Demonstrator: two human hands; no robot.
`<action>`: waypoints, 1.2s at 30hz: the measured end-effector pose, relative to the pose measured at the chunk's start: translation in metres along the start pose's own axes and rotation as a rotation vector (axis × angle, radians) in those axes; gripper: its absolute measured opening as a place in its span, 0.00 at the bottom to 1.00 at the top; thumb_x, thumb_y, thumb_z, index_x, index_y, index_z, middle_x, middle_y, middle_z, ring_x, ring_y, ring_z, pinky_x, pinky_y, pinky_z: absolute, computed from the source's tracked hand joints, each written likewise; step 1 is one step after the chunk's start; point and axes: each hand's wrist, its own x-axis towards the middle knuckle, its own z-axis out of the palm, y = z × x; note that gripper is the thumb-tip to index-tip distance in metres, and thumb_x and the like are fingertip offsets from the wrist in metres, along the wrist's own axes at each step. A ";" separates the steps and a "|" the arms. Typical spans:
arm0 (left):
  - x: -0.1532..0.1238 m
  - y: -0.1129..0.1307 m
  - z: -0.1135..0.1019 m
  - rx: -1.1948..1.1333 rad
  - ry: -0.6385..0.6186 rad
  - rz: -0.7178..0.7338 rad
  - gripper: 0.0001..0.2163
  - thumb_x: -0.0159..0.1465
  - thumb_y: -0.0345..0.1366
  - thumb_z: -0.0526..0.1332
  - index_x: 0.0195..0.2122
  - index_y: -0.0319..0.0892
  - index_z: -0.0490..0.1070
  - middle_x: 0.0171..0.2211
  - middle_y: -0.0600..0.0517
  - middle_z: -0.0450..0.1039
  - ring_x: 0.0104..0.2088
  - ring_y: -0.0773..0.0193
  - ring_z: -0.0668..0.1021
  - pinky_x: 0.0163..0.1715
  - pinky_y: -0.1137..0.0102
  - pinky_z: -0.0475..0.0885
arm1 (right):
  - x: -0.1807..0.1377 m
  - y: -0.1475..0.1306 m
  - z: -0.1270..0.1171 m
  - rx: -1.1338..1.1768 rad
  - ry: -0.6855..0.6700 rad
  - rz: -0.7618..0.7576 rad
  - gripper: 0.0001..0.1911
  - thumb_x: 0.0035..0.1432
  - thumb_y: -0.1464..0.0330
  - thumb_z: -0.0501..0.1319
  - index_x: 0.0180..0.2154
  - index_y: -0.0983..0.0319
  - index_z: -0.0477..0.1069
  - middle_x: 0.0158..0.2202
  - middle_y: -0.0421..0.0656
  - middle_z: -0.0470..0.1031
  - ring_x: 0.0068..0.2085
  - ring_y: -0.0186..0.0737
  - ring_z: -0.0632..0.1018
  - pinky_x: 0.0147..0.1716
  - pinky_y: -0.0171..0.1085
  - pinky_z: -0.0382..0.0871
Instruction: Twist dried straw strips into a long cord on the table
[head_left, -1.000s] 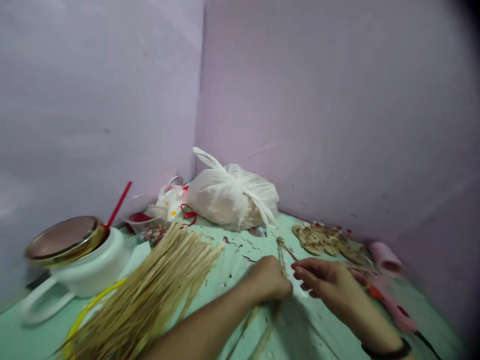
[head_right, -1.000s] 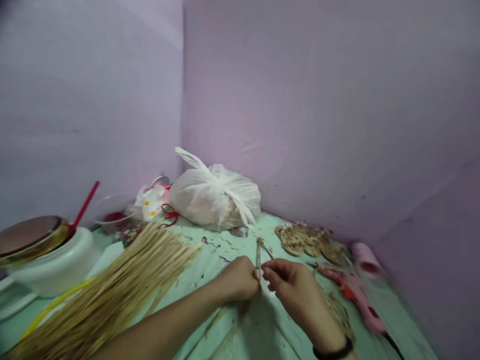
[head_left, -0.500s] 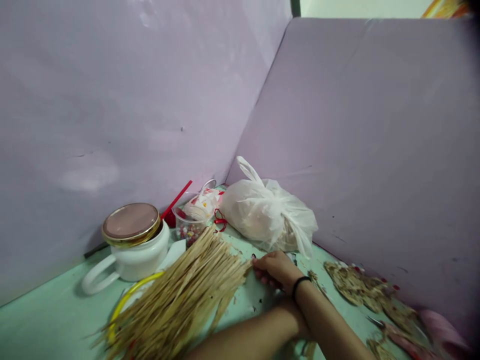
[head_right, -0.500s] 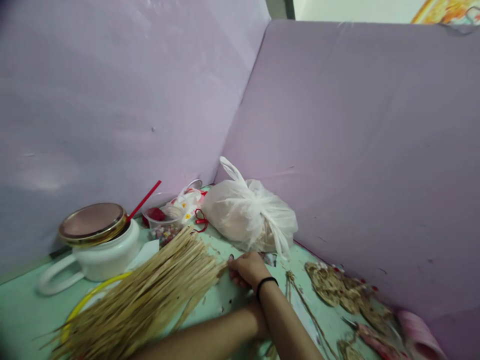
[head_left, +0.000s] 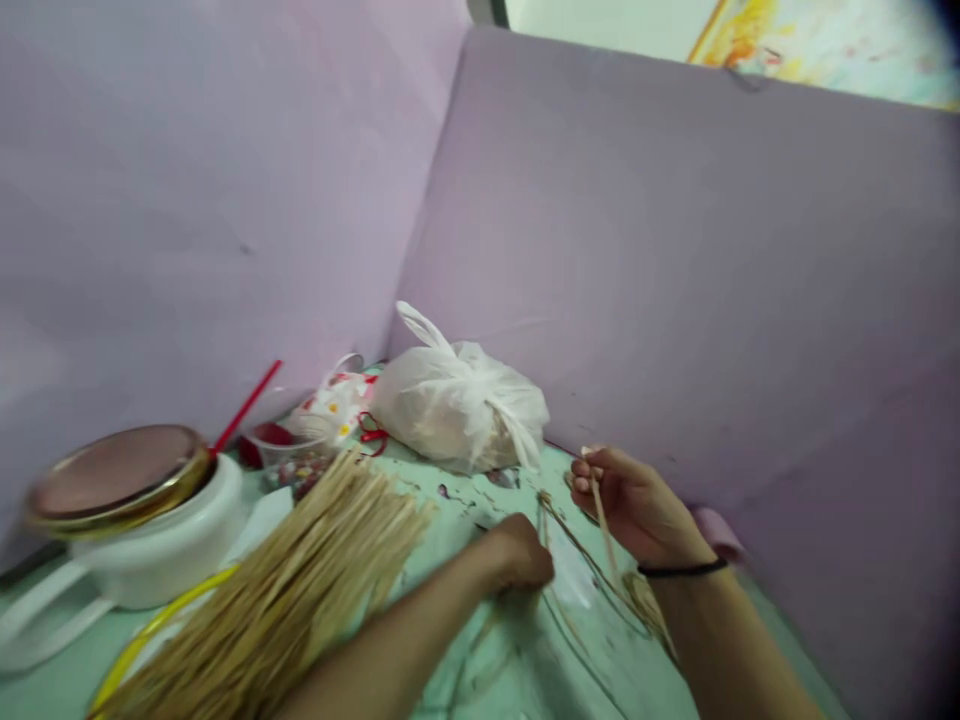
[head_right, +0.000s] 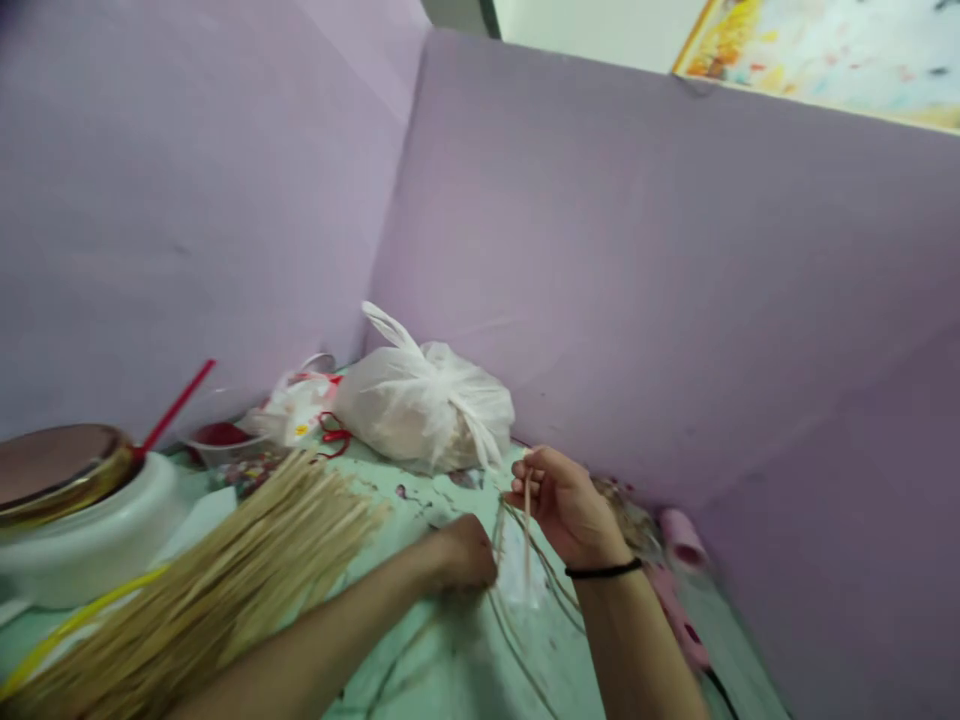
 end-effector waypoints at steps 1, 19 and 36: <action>0.000 -0.001 -0.002 0.012 -0.012 -0.045 0.04 0.41 0.25 0.56 0.13 0.38 0.62 0.08 0.56 0.55 0.13 0.69 0.62 0.13 0.74 0.53 | -0.006 0.002 -0.017 -0.070 0.009 -0.037 0.05 0.40 0.72 0.60 0.20 0.63 0.63 0.16 0.35 0.66 0.17 0.27 0.67 0.19 0.28 0.65; -0.004 0.003 -0.004 -0.203 -0.089 -0.091 0.02 0.40 0.30 0.56 0.16 0.37 0.64 0.09 0.59 0.57 0.07 0.76 0.54 0.08 0.77 0.42 | -0.012 0.089 -0.071 -0.694 0.035 0.096 0.04 0.41 0.72 0.58 0.20 0.66 0.70 0.11 0.35 0.63 0.14 0.25 0.60 0.14 0.27 0.50; -0.008 0.008 -0.004 -0.200 -0.081 -0.096 0.01 0.40 0.29 0.54 0.17 0.37 0.63 0.09 0.59 0.58 0.07 0.77 0.54 0.08 0.77 0.42 | -0.020 0.085 -0.067 -0.186 -0.080 0.372 0.04 0.47 0.75 0.55 0.23 0.67 0.67 0.18 0.41 0.71 0.19 0.30 0.72 0.22 0.32 0.69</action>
